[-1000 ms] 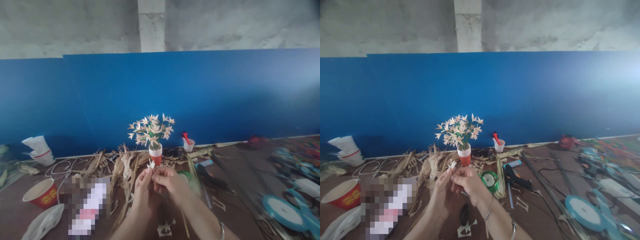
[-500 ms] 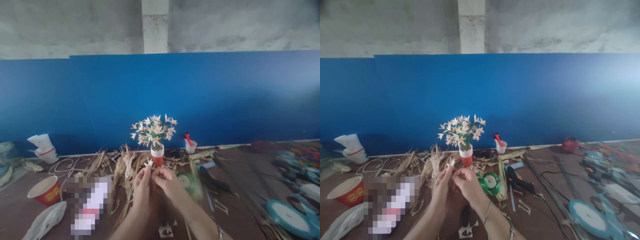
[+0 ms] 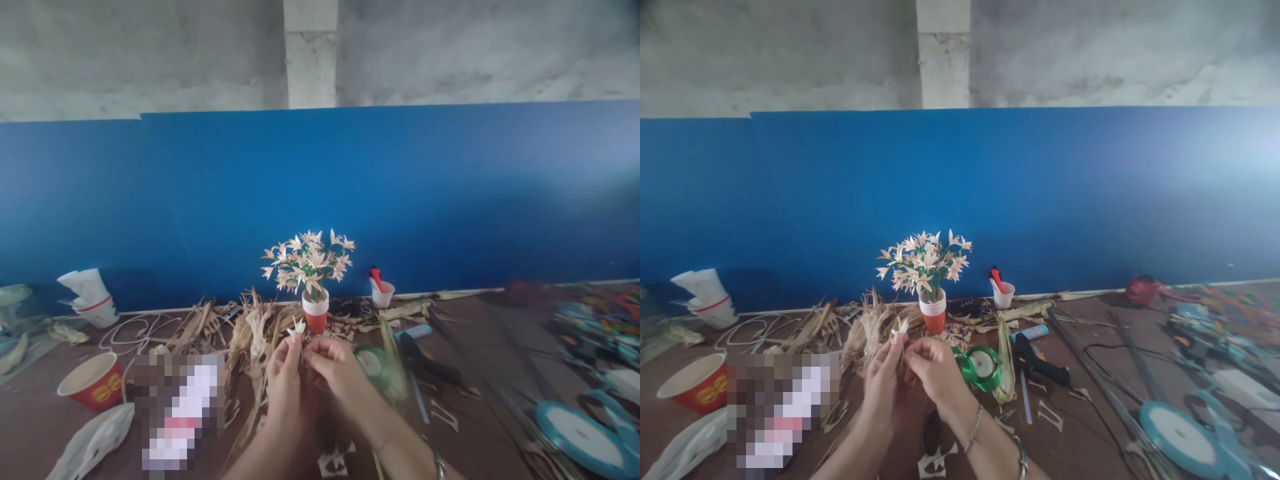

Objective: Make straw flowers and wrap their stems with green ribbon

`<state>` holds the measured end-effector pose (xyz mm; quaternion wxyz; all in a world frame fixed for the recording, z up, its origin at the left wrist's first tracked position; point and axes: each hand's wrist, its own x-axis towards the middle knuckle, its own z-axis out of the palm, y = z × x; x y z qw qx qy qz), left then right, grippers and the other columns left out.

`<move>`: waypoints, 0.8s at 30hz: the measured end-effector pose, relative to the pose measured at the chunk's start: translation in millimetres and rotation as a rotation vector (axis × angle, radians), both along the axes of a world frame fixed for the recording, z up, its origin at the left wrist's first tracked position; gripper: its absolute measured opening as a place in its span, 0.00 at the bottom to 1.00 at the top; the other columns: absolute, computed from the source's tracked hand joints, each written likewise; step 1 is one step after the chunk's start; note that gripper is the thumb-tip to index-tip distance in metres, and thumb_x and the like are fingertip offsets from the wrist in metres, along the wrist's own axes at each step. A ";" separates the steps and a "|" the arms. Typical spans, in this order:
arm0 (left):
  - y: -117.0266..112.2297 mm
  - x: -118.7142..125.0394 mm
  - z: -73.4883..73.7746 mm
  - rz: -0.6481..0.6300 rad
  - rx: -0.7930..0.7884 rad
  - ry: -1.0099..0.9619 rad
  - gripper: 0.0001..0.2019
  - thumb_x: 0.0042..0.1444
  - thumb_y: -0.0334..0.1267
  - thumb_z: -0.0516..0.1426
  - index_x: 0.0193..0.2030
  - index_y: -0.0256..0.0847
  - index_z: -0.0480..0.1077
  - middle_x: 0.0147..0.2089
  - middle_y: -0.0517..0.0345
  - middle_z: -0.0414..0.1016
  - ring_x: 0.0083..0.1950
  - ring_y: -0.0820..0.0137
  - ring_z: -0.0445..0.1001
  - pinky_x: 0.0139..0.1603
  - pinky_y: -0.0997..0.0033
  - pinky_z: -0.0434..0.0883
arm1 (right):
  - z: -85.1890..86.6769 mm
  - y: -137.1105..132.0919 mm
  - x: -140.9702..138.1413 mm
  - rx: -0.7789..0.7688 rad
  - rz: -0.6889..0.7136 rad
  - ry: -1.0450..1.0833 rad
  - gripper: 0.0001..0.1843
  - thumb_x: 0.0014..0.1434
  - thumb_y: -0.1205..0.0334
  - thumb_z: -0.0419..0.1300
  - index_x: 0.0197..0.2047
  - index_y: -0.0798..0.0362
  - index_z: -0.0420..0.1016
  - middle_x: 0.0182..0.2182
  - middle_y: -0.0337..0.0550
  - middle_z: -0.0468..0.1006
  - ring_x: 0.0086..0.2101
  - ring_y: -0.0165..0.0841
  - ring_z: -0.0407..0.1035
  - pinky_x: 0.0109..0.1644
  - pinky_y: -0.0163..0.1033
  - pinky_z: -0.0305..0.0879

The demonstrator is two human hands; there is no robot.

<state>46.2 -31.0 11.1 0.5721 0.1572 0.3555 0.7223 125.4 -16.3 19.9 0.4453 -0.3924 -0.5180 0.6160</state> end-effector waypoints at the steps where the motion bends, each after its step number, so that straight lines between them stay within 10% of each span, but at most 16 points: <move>1: -0.6 0.8 -0.3 -0.013 0.001 -0.009 0.18 0.32 0.44 0.69 0.25 0.37 0.69 0.16 0.66 0.67 0.15 0.77 0.65 0.17 0.80 0.61 | 0.8 0.0 0.7 -0.020 0.004 0.012 0.12 0.44 0.56 0.61 0.20 0.56 0.67 0.14 0.34 0.66 0.17 0.24 0.58 0.24 0.32 0.52; 24: 2.3 -8.1 6.6 -0.179 0.078 0.055 0.13 0.36 0.40 0.68 0.24 0.36 0.71 0.16 0.66 0.66 0.17 0.80 0.61 0.18 0.81 0.59 | 6.5 6.0 9.8 0.146 -0.017 -0.090 0.11 0.47 0.56 0.61 0.24 0.54 0.68 0.15 0.34 0.68 0.18 0.27 0.63 0.23 0.31 0.58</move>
